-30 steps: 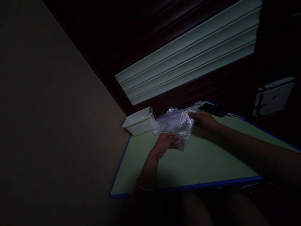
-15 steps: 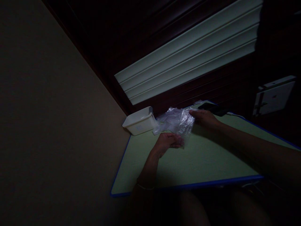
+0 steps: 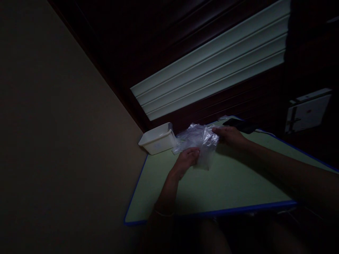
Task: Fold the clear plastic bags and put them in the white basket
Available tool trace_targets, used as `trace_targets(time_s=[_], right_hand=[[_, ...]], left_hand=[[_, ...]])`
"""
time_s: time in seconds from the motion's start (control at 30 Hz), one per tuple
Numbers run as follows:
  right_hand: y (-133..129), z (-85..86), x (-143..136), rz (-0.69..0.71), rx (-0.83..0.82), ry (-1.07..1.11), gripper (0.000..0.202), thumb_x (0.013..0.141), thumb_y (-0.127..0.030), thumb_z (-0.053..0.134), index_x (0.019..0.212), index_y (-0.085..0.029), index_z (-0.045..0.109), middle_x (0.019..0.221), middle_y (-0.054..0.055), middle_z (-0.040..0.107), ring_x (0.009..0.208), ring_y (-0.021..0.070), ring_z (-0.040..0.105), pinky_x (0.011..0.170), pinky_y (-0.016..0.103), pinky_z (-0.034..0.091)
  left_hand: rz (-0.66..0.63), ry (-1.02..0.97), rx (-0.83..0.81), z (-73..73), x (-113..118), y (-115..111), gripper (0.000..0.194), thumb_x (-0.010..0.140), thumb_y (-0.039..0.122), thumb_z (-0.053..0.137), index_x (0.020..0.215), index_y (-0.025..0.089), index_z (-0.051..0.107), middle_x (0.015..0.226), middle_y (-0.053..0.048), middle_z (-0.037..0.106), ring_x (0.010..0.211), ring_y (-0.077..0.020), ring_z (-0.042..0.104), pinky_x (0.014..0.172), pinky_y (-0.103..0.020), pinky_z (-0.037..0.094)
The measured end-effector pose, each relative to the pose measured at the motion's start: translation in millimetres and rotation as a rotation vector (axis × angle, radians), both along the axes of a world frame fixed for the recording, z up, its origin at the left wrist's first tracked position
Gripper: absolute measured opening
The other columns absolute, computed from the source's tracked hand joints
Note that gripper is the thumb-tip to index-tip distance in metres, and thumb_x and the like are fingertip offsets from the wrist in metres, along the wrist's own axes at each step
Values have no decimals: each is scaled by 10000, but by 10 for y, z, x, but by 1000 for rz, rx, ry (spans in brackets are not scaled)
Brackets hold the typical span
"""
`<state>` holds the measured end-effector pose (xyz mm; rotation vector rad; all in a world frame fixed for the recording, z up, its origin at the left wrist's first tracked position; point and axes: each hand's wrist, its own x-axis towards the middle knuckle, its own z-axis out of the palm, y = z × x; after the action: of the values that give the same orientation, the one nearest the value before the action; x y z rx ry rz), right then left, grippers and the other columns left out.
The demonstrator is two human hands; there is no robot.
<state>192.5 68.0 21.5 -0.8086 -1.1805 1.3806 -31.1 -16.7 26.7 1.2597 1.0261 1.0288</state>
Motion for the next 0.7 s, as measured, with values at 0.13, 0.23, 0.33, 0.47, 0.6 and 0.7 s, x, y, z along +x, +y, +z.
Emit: trace_targets(time_s=[0.13,0.23,0.33,0.47,0.6,0.7], right_hand=[[-88,25,-54,60,4,-36,270,729,-434,748,622,-192,693,668,28,702,584,143,615,606,268,509],[-192,87,-90,66,53,-117,340,695,-495,756,573,-191,662,589,6,640,527,129,548,558,275,460],[-277,149,-107,12,155,-227,422,682,-543,740,505,-184,603,501,-23,536,486,112,464,528,276,402],[-315,175,-121,-6,208,-286,406,696,-549,717,559,-171,657,528,-25,545,517,111,463,553,274,392],[-281,146,-146,41,121,-224,354,676,-527,748,633,-179,703,592,-11,615,569,126,530,600,277,440],[-260,122,-173,117,21,-43,365,652,-548,768,709,-191,721,724,21,693,670,152,612,689,297,495]], left_hand=[[-8,-184,135,80,68,-45,399,806,515,650,1047,201,589,1125,-103,662,1010,-194,635,864,-310,483],[-58,-178,177,103,81,-79,451,798,575,622,1034,191,620,1076,-102,664,984,-194,629,879,-310,472],[-91,-64,201,107,78,-101,500,800,603,598,1027,165,679,1076,-109,671,975,-195,619,883,-300,459],[-75,123,186,101,93,-101,530,821,604,564,1085,168,707,1086,-101,690,951,-199,619,860,-301,453],[-51,146,176,83,111,-79,566,824,608,553,1128,152,698,1064,-100,704,954,-214,628,842,-297,453],[-15,107,188,68,115,-66,566,826,601,558,1127,143,698,1056,-102,709,951,-214,632,846,-298,453]])
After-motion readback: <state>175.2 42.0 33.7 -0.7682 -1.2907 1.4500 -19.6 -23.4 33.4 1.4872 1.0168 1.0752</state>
